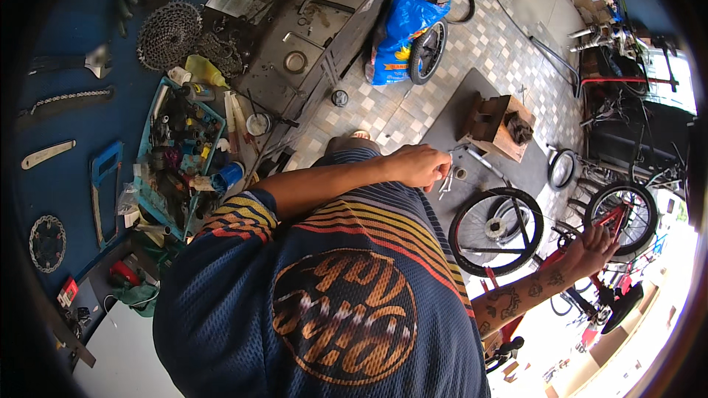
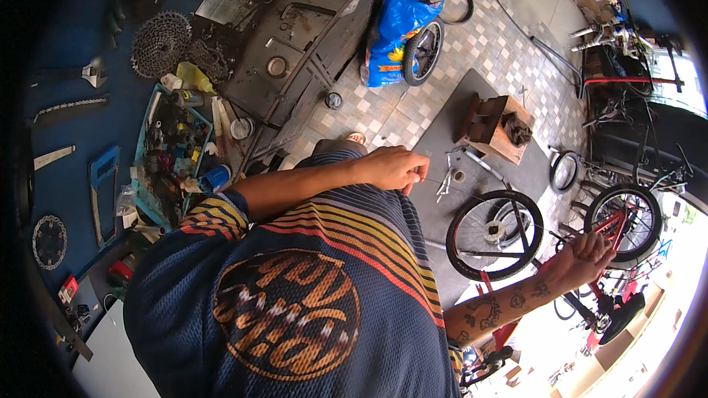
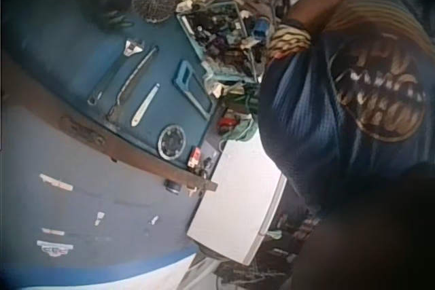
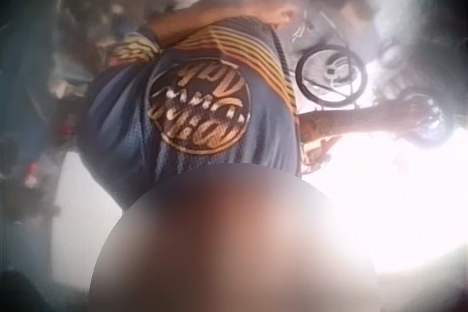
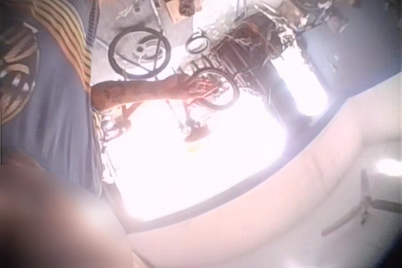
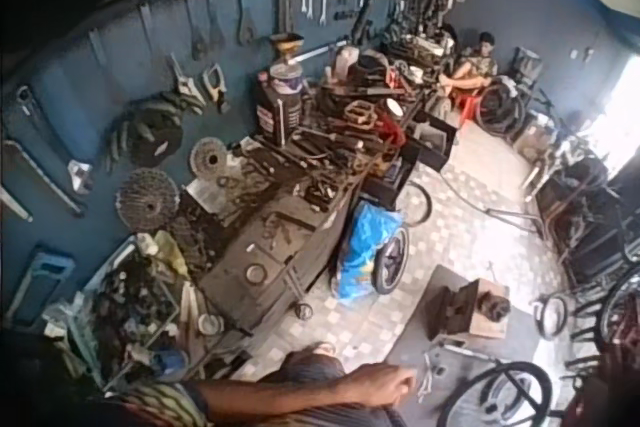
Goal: The person works on a bicycle's handlebar area, handling brake cables and small parts. They route a cable through the handlebar and adjust components while standing in a workshop.
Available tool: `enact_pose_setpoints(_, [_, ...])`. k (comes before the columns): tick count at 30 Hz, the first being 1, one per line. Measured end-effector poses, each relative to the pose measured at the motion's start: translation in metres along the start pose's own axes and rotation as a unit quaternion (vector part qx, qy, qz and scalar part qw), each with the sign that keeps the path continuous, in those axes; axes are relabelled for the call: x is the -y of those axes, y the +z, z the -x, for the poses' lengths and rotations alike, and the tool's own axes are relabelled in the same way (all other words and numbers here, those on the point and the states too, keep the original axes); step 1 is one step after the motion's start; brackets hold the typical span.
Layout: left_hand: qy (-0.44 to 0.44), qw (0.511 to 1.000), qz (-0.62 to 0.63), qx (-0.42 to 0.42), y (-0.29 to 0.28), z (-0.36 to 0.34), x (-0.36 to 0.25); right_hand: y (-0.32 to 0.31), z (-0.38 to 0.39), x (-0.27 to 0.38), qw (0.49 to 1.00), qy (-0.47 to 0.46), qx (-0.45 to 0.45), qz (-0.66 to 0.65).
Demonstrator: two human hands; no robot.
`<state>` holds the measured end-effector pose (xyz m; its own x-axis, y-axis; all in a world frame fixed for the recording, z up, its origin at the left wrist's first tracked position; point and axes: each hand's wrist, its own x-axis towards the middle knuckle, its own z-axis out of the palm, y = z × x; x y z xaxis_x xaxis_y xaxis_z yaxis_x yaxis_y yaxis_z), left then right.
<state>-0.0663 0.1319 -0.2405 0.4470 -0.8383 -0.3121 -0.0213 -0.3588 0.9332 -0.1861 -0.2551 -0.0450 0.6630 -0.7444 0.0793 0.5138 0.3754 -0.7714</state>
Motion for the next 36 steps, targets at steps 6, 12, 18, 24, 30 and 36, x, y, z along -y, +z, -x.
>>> enact_pose_setpoints(6, [0.022, 0.984, -0.004, -0.176, -0.042, 0.002, 0.049, 0.047, 0.042, -0.013, 0.978, -0.144, -0.029, 0.146])
enact_pose_setpoints(12, [-0.207, 0.694, -0.432, -0.537, -0.207, 0.058, 0.113, 0.046, 0.087, -0.055, 0.84, -0.135, -0.189, 0.491])
enact_pose_setpoints(18, [-0.266, 0.742, -0.408, -0.461, -0.24, 0.074, 0.158, 0.042, 0.131, -0.085, 0.921, -0.004, -0.074, 0.382])
enact_pose_setpoints(24, [-0.343, 0.72, -0.447, -0.404, -0.261, 0.062, 0.158, 0.036, 0.153, -0.105, 0.948, 0.03, -0.077, 0.306])
enact_pose_setpoints(30, [-0.403, 0.669, -0.449, -0.433, -0.284, 0.037, 0.165, 0.024, 0.174, -0.107, 0.952, 0.05, -0.093, 0.287])
enact_pose_setpoints(36, [-0.041, 0.898, 0.149, -0.412, -0.215, -0.063, 0.022, 0.015, 0.185, -0.119, 0.955, -0.012, -0.113, 0.273])
